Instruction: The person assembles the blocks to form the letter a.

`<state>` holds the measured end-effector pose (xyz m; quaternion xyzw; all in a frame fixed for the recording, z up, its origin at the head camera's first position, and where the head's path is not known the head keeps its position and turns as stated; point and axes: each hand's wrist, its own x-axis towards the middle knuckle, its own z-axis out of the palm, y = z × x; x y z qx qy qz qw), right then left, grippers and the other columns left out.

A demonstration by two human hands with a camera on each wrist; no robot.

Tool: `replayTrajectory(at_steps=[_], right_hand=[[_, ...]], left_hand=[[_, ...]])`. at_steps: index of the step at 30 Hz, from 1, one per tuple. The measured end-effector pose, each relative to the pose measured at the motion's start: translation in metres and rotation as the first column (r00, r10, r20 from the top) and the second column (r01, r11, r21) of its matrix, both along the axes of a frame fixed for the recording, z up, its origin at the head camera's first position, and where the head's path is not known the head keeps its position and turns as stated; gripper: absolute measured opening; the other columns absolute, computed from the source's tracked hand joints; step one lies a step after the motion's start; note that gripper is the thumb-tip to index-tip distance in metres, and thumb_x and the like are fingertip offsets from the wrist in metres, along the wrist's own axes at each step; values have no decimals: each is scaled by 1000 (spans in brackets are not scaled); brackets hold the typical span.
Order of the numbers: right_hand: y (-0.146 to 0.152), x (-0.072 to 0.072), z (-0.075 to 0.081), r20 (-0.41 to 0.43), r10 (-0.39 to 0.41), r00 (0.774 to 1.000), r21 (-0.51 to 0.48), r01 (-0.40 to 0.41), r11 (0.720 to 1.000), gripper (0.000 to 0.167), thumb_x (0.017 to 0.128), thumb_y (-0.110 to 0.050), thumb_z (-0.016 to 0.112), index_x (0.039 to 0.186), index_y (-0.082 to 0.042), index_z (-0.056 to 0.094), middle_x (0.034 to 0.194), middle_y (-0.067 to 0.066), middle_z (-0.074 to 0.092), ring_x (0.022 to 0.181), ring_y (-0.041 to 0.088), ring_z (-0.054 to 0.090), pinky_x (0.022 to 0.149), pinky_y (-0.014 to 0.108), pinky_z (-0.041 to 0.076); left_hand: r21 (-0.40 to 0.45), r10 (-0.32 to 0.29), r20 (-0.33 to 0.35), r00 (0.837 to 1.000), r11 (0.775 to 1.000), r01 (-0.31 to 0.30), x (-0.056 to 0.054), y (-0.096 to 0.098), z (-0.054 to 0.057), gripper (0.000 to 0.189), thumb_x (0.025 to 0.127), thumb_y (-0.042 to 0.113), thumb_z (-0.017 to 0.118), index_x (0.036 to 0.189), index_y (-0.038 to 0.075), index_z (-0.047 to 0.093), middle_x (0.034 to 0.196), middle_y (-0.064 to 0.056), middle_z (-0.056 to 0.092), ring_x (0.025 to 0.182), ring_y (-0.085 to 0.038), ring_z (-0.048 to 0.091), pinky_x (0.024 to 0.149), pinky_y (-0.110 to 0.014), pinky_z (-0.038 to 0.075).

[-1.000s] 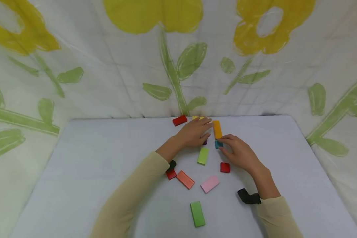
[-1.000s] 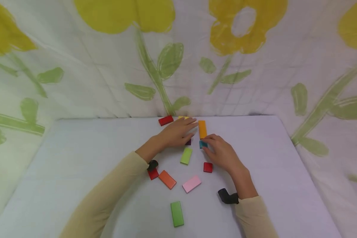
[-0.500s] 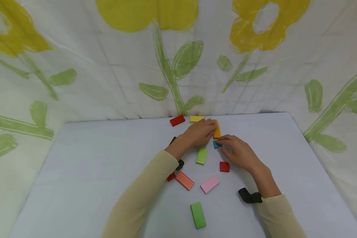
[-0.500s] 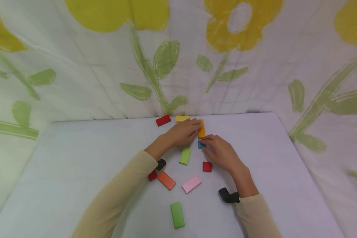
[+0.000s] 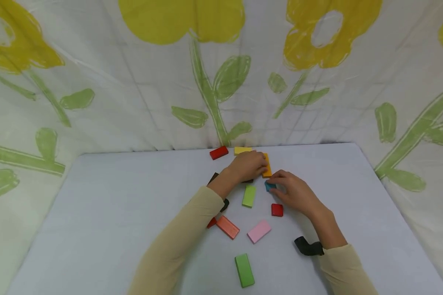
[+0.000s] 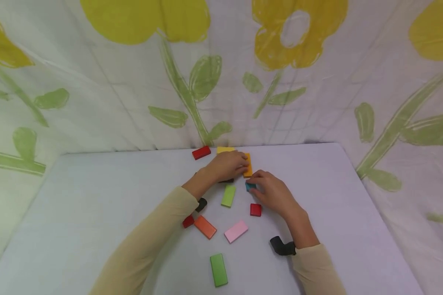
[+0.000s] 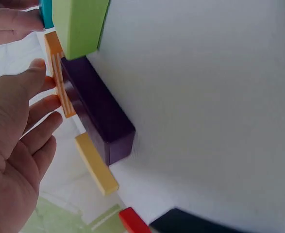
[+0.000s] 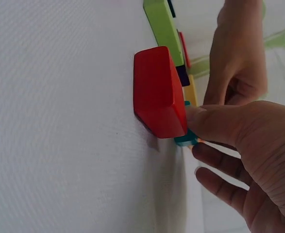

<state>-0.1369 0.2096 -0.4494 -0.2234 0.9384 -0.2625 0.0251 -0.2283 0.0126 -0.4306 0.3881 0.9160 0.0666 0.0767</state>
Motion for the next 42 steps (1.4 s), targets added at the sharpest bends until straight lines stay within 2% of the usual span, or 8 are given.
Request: replayTrajectory(at_steps=[6,8,13,17,23,26,36,42], right_hand=[[1,4,-1,14,22,1000,11,-22,1000,25,94,-9,79,119,-8,80,120,6,73,110,26,69,97,49,61],[1,5,0,3,24,1000,20,-24,1000,26,93,-9,81,119,-8,80,119,7,73,110,26,70,96,49,61],[2,2,1,3,35,999,5,-35,999,28,92,-7,81,121,-7,79,121,8,73,112,27,70,99,49,61],[2,2,1,12,36,999,2,-36,999,29,93,-6,80,122,-7,79,122,9,73,114,29,70,100,50,60],[2,0,0,-6,21,1000,-12,-21,1000,31,93,-8,81,123,-6,78,121,9,73,113,28,70,99,50,61],[1,-1,0,-25,10,1000,-28,-10,1000,32,92,-8,81,124,-6,78,122,11,73,113,29,70,99,49,61],[0,-2,-4,-44,-2,999,-62,-1,998,31,93,-9,81,123,-5,78,123,12,73,114,30,70,99,50,61],[0,-5,-8,-56,-5,998,-55,2,998,28,93,-10,81,120,-4,79,122,12,73,114,30,70,99,50,61]], left_hand=[[-36,84,-4,996,996,-84,1,6,-9,31,109,42,59,118,17,76,138,1,69,120,-17,69,102,-29,59],[-52,90,-12,996,994,-91,2,7,-9,33,109,44,58,118,17,75,135,1,70,119,-17,68,102,-29,58],[-83,105,-30,994,991,-107,4,8,-4,34,108,45,57,113,16,73,115,1,70,107,-16,66,99,-28,57],[-88,95,-31,995,991,-98,4,8,0,33,109,43,58,112,15,74,114,1,71,108,-17,66,100,-27,56],[-92,93,-36,995,991,-96,4,10,1,34,109,41,57,117,14,76,142,1,66,128,-17,64,112,-26,52],[-100,92,-29,995,990,-95,4,12,1,35,110,40,56,122,13,75,148,0,62,132,-17,63,112,-26,53],[-43,97,34,995,994,-96,7,12,3,30,110,37,58,113,14,77,147,-1,63,133,-18,62,111,-28,54],[-35,80,28,996,996,-79,6,13,3,28,110,36,58,113,17,79,141,0,64,129,-17,62,110,-27,53]])
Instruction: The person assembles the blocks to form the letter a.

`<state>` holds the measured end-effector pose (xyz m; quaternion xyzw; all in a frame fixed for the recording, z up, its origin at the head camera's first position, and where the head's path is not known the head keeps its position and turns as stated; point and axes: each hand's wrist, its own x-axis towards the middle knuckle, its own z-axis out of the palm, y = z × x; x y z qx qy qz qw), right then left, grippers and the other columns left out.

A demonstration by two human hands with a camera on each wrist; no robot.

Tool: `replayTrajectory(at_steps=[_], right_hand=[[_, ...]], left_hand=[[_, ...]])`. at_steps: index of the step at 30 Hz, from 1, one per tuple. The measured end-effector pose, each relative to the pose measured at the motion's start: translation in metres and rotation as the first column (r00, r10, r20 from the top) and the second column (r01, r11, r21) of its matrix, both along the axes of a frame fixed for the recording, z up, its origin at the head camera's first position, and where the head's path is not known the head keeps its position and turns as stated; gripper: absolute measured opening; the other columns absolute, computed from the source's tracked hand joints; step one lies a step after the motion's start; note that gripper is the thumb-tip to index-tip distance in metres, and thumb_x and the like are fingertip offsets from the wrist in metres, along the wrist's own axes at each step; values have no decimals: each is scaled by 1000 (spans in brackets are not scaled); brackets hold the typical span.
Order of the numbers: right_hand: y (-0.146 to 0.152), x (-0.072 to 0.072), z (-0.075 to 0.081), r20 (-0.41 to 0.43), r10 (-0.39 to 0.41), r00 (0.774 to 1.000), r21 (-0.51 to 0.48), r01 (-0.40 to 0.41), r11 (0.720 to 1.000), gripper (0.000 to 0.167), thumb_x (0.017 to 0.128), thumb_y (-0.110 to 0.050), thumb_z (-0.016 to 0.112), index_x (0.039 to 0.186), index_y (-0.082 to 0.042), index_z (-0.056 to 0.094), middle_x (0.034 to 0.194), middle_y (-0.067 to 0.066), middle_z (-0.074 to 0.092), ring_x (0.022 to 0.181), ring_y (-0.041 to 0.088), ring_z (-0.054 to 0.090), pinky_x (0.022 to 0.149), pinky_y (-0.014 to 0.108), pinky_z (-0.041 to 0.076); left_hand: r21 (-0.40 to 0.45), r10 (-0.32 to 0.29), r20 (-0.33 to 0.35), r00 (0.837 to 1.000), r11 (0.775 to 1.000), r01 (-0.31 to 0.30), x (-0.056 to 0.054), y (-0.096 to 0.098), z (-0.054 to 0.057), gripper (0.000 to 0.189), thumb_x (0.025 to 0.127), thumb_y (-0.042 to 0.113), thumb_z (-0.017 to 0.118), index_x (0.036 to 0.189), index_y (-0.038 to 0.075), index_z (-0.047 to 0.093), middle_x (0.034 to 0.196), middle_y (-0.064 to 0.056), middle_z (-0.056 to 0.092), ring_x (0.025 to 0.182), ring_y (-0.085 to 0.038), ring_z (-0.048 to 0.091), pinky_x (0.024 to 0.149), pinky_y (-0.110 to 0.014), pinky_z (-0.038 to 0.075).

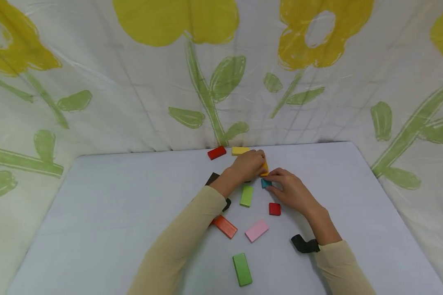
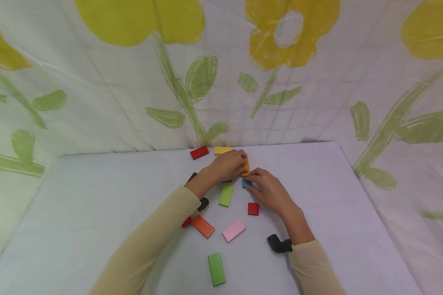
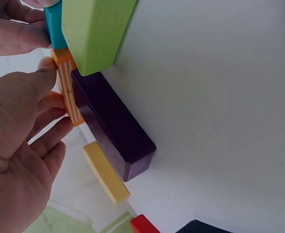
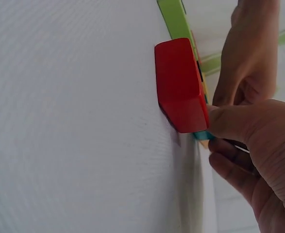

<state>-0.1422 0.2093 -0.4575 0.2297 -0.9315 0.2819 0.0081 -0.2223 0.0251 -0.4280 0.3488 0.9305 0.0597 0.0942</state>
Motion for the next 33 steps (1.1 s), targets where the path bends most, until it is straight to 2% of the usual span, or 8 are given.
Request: replayTrajectory(at_steps=[8,14,27,32,33], right_hand=[[-1,-2,-2,6,0,1000,-10,0,1000,25,93,-9,81,118,-4,79,122,12,73,115,30,70,99,50,60],[-2,-1,-3,-2,-8,1000,-8,8,1000,24,93,-9,81,117,-4,80,122,11,73,114,29,70,99,49,61],[-1,-2,-2,-35,10,999,11,-10,1000,25,93,-7,80,118,-2,80,119,11,70,110,28,69,94,46,61],[-1,-1,-3,-40,15,999,17,-14,1000,26,94,-5,79,120,-2,80,120,12,69,111,28,68,94,46,61],[-1,-1,-3,-44,16,999,19,-15,1000,26,94,-5,78,120,-2,80,120,12,69,111,29,68,93,46,61]], left_hand=[[-30,12,3,1000,999,-11,0,1,-1,29,110,36,57,115,17,79,140,1,64,128,-17,61,109,-27,53],[-11,17,10,1000,1000,-17,1,0,-2,29,110,36,57,113,16,79,139,1,64,128,-16,61,105,-27,56],[-10,20,5,1000,1000,-20,3,0,3,28,111,34,56,117,17,78,142,2,63,129,-16,61,106,-26,55],[-15,12,-15,1000,1000,-13,3,-1,2,27,110,33,57,118,16,77,143,1,63,129,-18,62,110,-26,53],[-19,9,-21,1000,1000,-10,3,-1,2,28,111,33,57,119,16,77,144,1,63,130,-18,62,114,-26,51]])
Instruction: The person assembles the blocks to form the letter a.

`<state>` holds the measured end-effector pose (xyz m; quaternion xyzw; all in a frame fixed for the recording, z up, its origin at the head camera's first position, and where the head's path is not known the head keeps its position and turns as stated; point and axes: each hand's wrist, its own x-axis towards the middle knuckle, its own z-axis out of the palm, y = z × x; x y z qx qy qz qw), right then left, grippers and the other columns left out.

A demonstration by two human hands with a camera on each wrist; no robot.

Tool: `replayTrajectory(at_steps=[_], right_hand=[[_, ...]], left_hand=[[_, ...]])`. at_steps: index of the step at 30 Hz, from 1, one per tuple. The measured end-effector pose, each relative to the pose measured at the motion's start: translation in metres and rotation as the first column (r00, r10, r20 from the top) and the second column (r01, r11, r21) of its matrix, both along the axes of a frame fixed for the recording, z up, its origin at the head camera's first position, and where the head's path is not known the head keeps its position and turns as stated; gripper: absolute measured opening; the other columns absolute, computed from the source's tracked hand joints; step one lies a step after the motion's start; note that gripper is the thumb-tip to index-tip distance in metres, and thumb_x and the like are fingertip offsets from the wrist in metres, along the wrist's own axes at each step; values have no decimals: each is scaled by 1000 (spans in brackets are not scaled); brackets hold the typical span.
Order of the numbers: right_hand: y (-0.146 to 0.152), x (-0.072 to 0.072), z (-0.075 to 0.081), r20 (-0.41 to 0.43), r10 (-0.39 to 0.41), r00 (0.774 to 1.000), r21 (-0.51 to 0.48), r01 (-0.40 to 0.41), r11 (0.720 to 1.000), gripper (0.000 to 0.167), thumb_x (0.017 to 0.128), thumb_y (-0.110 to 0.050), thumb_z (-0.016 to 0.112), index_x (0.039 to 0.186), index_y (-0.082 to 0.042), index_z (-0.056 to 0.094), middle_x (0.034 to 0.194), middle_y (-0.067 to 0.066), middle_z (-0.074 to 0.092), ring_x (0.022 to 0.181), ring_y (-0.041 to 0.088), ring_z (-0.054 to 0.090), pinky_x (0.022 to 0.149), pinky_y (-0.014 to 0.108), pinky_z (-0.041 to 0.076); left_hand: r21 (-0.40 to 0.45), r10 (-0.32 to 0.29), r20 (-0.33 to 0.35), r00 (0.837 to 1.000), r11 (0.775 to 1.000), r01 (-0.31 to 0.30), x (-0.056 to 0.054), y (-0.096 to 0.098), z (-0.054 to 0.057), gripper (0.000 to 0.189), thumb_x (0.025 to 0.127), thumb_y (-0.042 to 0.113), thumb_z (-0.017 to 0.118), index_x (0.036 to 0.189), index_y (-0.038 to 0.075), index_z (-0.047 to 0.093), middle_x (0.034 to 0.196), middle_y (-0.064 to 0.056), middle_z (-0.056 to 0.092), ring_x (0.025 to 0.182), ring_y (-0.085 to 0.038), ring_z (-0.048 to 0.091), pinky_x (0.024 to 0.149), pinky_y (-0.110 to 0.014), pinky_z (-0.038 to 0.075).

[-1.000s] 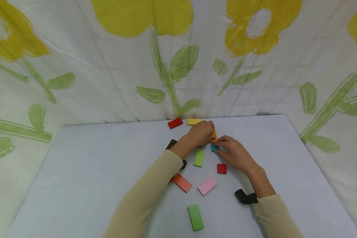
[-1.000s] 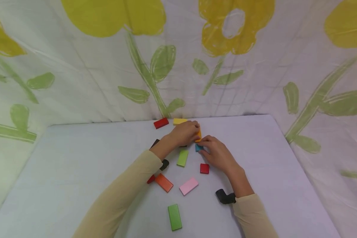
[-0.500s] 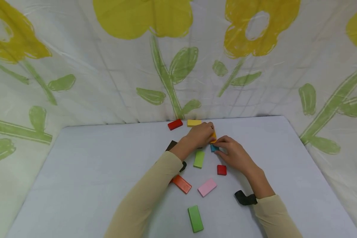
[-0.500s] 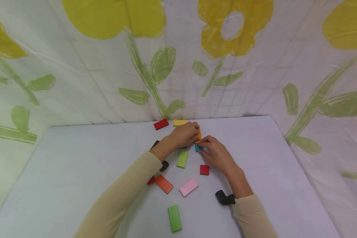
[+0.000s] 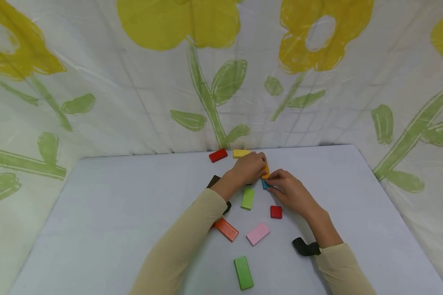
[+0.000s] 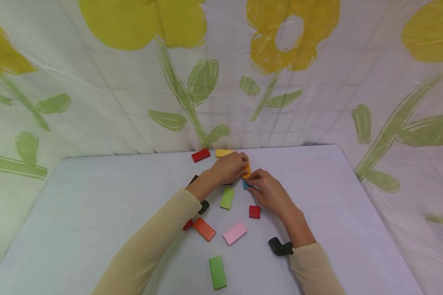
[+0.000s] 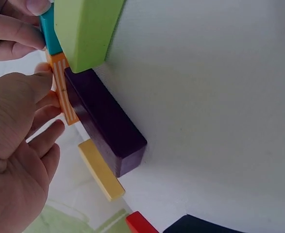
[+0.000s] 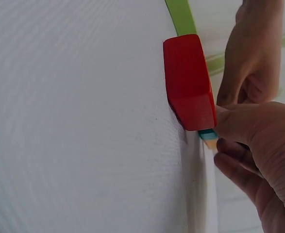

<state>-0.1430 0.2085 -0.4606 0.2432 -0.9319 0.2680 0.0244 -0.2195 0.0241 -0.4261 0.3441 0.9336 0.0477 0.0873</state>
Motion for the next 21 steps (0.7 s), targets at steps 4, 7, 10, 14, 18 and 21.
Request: replayTrajectory(at_steps=[4,7,10,14,18,21], right_hand=[[0,1,1,-6,-9,1000,-1,9,1000,27,94,-5,79,120,-2,80,119,12,70,111,29,69,92,46,61],[0,1,0,-8,-12,1000,2,12,1000,27,94,-5,79,120,-3,80,119,11,70,111,28,69,92,46,61],[0,2,0,-19,-14,1000,8,14,1000,27,94,-5,79,120,-3,80,119,12,69,110,28,68,92,46,61],[1,3,-2,-36,-9,999,7,9,1000,26,93,-4,79,119,-3,80,118,13,69,109,29,68,90,46,61],[2,2,-3,-44,-9,999,5,10,1000,28,93,-4,80,120,-4,80,122,14,69,111,31,68,91,47,61],[2,0,-3,-32,-12,999,5,13,1000,28,93,-7,80,122,-6,80,126,14,70,115,31,69,95,48,62]], left_hand=[[-15,5,-3,1000,1000,-5,0,-1,-2,29,111,33,55,123,16,75,153,0,59,138,-19,61,121,-29,46],[-16,17,5,1000,1000,-17,0,-1,-3,29,112,33,54,123,16,74,155,0,58,141,-19,59,121,-30,47],[-10,15,13,1000,1000,-15,0,0,-5,28,112,33,54,121,17,74,153,1,59,139,-19,60,118,-29,50],[-10,6,18,1000,1000,-6,-1,1,-6,27,112,34,54,120,18,74,150,2,60,135,-18,61,114,-29,52],[-6,2,22,1000,1000,-2,-2,1,-4,27,111,33,55,121,18,75,149,2,61,135,-18,60,114,-27,51],[1,3,27,1000,1000,-3,-3,1,-4,27,111,33,55,121,18,76,149,1,61,137,-18,59,117,-27,49]])
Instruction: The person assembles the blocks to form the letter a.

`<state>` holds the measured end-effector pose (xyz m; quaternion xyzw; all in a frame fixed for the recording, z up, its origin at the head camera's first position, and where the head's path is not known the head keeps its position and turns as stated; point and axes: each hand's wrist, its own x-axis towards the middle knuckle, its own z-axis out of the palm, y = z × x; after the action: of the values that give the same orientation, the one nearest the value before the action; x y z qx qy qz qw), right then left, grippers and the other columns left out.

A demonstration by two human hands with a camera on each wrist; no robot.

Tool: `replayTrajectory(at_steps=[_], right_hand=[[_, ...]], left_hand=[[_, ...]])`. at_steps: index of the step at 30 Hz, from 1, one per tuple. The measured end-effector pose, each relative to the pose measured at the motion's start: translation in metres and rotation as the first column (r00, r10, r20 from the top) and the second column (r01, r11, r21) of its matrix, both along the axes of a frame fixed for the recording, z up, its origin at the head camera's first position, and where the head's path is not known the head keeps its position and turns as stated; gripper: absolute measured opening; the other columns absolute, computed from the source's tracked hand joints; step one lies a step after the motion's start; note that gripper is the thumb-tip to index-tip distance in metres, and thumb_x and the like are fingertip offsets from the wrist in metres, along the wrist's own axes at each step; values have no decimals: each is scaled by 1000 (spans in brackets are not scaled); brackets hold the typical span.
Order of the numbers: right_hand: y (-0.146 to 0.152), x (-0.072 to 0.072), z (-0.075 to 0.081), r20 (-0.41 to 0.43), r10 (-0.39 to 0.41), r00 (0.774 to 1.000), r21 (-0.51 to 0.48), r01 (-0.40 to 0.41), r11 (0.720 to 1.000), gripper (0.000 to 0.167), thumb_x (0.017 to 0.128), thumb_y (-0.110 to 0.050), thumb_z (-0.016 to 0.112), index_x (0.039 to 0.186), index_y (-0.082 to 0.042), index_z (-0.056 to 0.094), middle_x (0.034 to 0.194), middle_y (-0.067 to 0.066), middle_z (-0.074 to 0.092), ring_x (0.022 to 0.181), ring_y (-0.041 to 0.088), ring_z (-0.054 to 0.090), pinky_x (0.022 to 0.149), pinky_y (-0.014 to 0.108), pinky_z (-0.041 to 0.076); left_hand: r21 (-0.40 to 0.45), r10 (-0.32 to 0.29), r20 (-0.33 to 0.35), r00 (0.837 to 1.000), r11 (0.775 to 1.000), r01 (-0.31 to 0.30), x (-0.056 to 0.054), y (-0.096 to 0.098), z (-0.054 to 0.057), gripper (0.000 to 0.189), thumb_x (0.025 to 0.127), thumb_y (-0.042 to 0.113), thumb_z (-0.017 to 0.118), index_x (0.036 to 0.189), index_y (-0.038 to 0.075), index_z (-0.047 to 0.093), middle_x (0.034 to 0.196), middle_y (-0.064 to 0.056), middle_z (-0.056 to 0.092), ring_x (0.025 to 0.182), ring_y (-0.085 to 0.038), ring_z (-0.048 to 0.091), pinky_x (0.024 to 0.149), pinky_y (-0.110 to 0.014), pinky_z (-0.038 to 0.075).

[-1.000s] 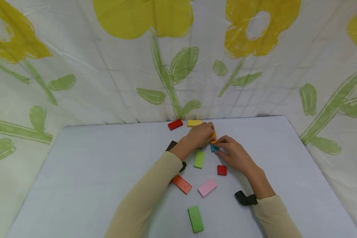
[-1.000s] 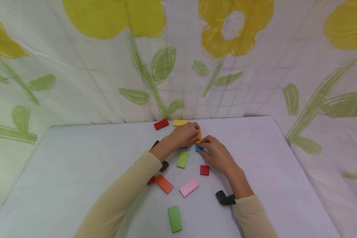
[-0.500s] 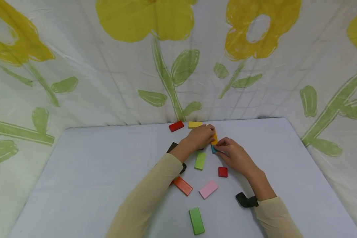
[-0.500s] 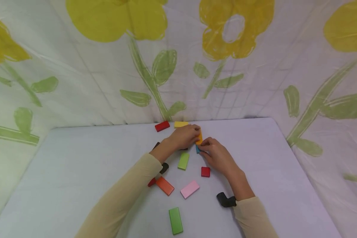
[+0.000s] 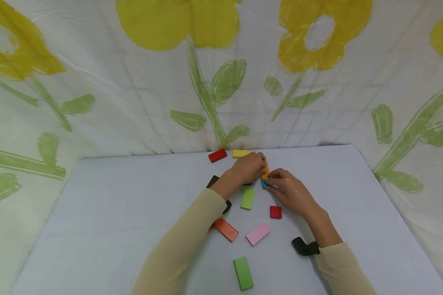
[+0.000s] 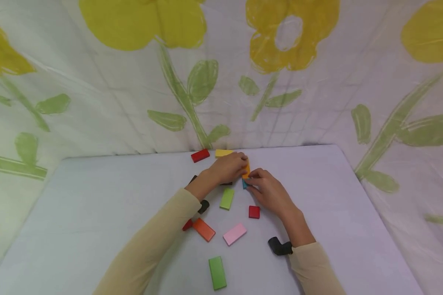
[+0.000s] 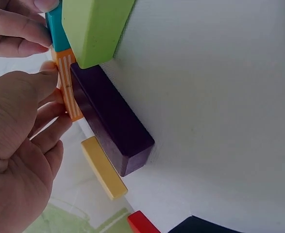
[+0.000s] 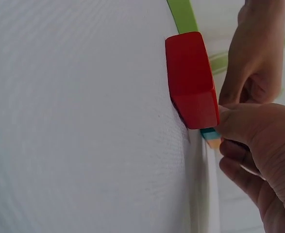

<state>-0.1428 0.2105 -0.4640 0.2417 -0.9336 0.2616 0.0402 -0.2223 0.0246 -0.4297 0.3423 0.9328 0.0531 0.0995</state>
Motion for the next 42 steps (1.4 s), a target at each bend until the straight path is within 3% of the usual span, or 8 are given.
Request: replayTrajectory(at_steps=[8,16,23,27,38,42], right_hand=[[2,-2,4,15,-8,1000,-10,8,1000,29,95,-16,80,123,-7,78,130,11,71,122,30,69,103,50,59],[6,-4,8,33,-15,999,9,15,1000,32,97,-10,77,128,-5,75,134,12,72,125,32,69,106,53,58],[5,-7,7,68,8,998,30,-10,999,32,100,-11,72,132,-4,73,140,12,69,131,34,66,109,53,56],[2,-10,8,76,22,997,-2,-22,1000,31,100,-8,72,131,-4,74,141,12,69,132,34,66,108,53,56],[3,-10,1,113,28,993,3,-28,1000,38,103,-13,69,140,-5,68,152,15,63,141,37,60,112,56,53],[3,-10,2,111,35,993,8,-36,999,39,103,-12,69,141,-5,67,155,15,60,144,36,57,113,56,52]], left_hand=[[14,-30,-36,999,999,31,-3,-4,1,30,110,33,58,127,15,74,150,0,65,145,-18,57,135,-43,26],[31,-30,-2,1000,999,30,-1,-2,0,29,111,25,57,131,10,71,152,-3,63,146,-20,56,135,-38,27],[-40,-16,-59,998,999,14,0,1,-1,33,105,6,61,137,9,69,151,-3,63,145,-18,57,133,-33,29],[-46,-15,-70,997,999,12,-3,1,-3,34,104,4,62,136,9,70,151,-2,64,145,-19,57,133,-34,29],[-34,30,39,999,999,-29,2,-3,-1,42,105,5,60,146,12,62,162,1,54,153,-21,49,133,-31,27],[-26,21,39,999,999,-20,3,-7,-1,45,103,4,61,147,12,62,163,1,52,154,-21,47,135,-32,24]])
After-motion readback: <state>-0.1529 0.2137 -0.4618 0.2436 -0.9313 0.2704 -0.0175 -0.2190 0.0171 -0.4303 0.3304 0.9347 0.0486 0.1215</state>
